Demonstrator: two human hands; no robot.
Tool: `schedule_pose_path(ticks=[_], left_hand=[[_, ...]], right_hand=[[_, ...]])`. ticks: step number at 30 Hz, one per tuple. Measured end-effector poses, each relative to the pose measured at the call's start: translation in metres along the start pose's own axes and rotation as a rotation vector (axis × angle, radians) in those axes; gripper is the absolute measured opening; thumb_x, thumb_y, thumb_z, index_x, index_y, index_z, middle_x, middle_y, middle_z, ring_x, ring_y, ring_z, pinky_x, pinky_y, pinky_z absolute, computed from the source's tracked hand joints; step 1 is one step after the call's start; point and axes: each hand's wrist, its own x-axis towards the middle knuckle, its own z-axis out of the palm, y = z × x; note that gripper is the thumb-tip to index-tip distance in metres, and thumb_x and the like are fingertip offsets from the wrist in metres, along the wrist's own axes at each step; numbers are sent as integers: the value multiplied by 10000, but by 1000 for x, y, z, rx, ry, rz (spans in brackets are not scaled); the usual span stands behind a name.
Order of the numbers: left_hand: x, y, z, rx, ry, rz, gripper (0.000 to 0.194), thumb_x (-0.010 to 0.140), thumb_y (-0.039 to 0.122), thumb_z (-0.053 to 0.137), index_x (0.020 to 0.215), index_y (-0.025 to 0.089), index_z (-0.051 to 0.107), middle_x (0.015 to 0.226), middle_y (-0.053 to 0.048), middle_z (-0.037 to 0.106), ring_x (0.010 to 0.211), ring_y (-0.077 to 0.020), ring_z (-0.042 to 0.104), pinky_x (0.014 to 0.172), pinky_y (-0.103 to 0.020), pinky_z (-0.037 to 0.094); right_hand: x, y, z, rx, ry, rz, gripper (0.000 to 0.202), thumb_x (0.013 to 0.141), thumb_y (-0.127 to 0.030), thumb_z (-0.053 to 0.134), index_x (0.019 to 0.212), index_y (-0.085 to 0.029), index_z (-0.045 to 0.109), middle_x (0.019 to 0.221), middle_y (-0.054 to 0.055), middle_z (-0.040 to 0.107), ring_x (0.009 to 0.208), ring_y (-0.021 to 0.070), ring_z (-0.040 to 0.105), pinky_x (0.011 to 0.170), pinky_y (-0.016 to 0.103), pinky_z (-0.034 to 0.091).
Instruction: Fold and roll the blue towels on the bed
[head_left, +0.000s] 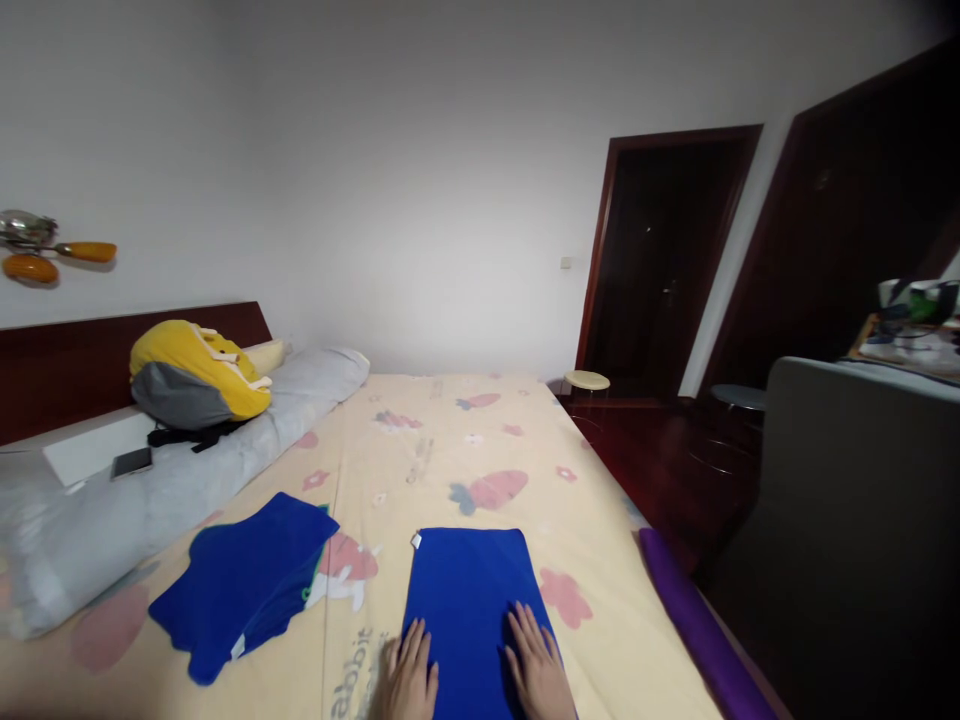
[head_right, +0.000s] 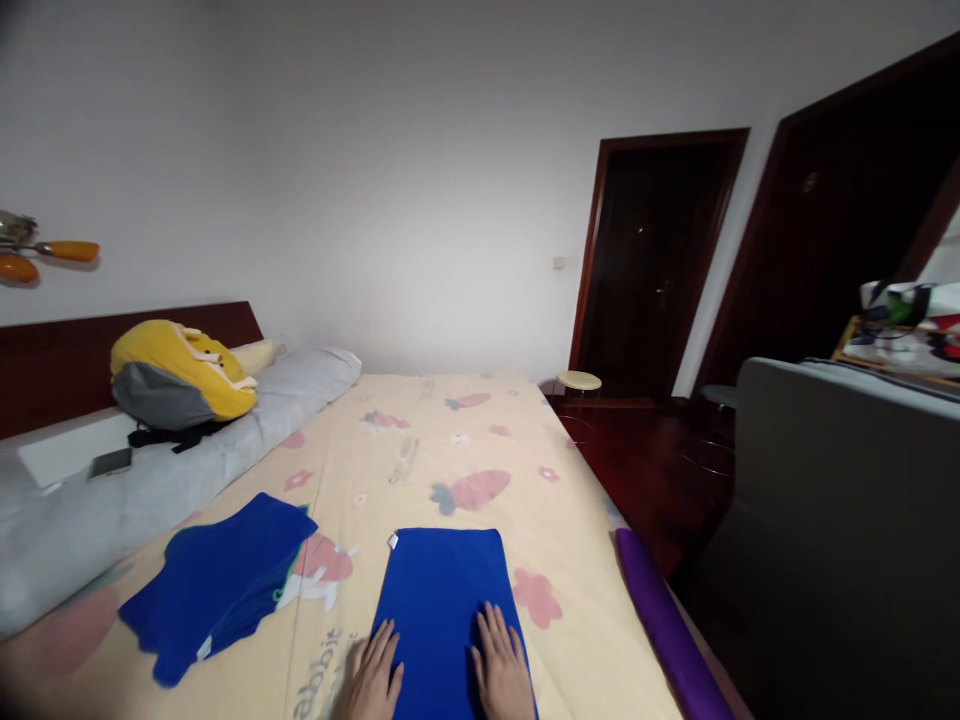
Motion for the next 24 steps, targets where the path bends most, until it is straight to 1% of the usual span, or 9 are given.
schedule_pose_path(ticks=[2,4,7,10,13,16,18,21,24], left_hand=[[8,13,-6,-27,-13,39,587,855,190,299,1439,186,364,1558,-39,298,1440,-199,285,1186,-416,301],[18,26,-9,-45,-49,38,679,796,129,324,1472,170,268,1580,-29,230,1459,-172,221,1205,-376,256],[31,37,-9,-75,-109,-16,723,776,109,308,1485,188,192,1593,6,160,1474,-148,149,1226,-381,182],[33,27,-6,-83,-103,-86,625,862,192,252,1483,208,178,1592,18,157,1473,-154,165,1225,-416,186],[24,5,-3,-43,-70,-104,566,922,352,215,1475,237,177,1582,33,176,1469,-186,196,1223,-481,171],[14,-10,-1,-8,-30,-124,558,929,408,201,1467,267,154,1575,55,167,1469,-202,197,1217,-516,164],[11,-14,2,3,-11,-131,552,932,427,191,1462,279,143,1572,65,163,1468,-200,200,1214,-515,177],[13,-17,10,13,-5,-126,539,931,419,195,1454,300,136,1567,79,168,1464,-190,209,1210,-507,195],[20,-25,23,30,-1,-117,537,921,379,237,1448,312,160,1557,69,198,1453,-196,245,1200,-507,223]], right_hand=[[15,-28,-1,63,-89,-74,526,973,-452,237,1456,-262,322,1544,28,273,1435,235,238,1168,487,286],[26,-53,0,103,-197,-133,532,973,-464,226,1471,-284,277,1560,12,226,1449,224,196,1185,473,241],[38,-71,3,121,-320,-181,573,956,-533,244,1483,-308,227,1575,9,157,1461,232,142,1196,483,191],[42,-57,6,106,-351,-197,572,948,-562,250,1477,-346,227,1577,1,149,1462,239,135,1190,520,178],[43,-21,6,60,-280,-160,573,942,-588,248,1468,-363,225,1570,-13,180,1457,238,165,1185,538,186],[46,17,4,-20,-189,-55,621,928,-625,243,1465,-313,241,1560,-4,221,1451,237,197,1187,531,194],[49,31,3,-78,-155,30,668,920,-641,246,1460,-248,280,1548,30,253,1445,247,217,1190,529,192],[56,26,4,-124,-111,108,732,914,-650,248,1454,-159,299,1542,83,253,1441,271,219,1194,531,179],[61,-3,13,-61,-76,-5,688,928,-625,247,1475,-208,240,1555,53,216,1445,263,202,1189,525,209]])
